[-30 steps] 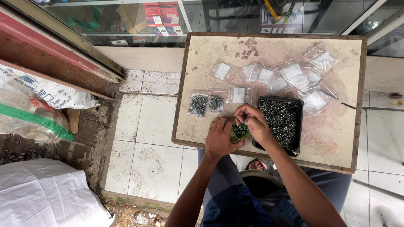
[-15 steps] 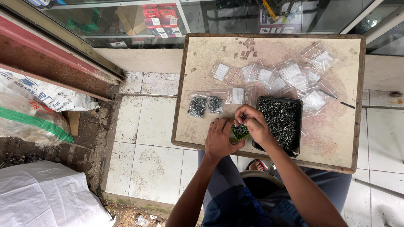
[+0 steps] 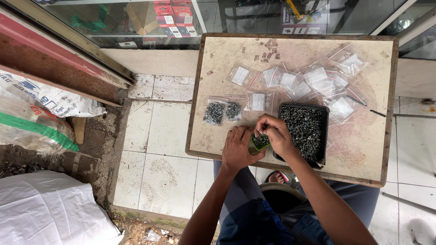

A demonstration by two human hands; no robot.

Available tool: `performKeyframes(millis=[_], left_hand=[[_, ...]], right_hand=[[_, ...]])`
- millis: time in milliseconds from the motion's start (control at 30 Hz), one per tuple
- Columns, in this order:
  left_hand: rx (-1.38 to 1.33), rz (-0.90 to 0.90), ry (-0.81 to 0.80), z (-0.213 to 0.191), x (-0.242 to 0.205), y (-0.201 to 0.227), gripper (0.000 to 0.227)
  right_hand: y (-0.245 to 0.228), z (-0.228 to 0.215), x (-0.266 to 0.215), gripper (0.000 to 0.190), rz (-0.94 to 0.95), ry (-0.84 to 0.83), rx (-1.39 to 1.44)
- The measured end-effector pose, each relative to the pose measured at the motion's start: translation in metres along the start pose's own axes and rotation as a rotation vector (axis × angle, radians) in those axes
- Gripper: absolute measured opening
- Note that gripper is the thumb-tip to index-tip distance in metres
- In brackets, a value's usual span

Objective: The person sits at a low table and sorts small metal screws from a black tray into a green plastic scoop. They then pour the collected screws from the scoop into a small clear plastic bag and place the filled bag on the table.

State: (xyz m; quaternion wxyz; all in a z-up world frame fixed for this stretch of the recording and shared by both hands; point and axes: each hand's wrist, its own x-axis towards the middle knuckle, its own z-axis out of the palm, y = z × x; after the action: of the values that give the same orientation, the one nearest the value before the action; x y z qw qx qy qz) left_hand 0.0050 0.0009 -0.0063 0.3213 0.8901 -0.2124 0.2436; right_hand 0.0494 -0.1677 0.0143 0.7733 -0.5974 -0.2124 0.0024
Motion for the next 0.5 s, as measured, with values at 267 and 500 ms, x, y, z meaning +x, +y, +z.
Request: performKeyframes(millis=[267, 500], left_hand=[[0.019, -0.013, 0.006, 0.005, -0.005, -0.004, 0.069], [0.026, -0.005, 0.023, 0.005, -0.004, -0.003, 0.071]], right_hand=[[-0.006, 0.003, 0.0, 0.01, -0.001, -0.025, -0.118], [0.002, -0.001, 0.0, 0.008, -0.029, -0.002, -0.055]])
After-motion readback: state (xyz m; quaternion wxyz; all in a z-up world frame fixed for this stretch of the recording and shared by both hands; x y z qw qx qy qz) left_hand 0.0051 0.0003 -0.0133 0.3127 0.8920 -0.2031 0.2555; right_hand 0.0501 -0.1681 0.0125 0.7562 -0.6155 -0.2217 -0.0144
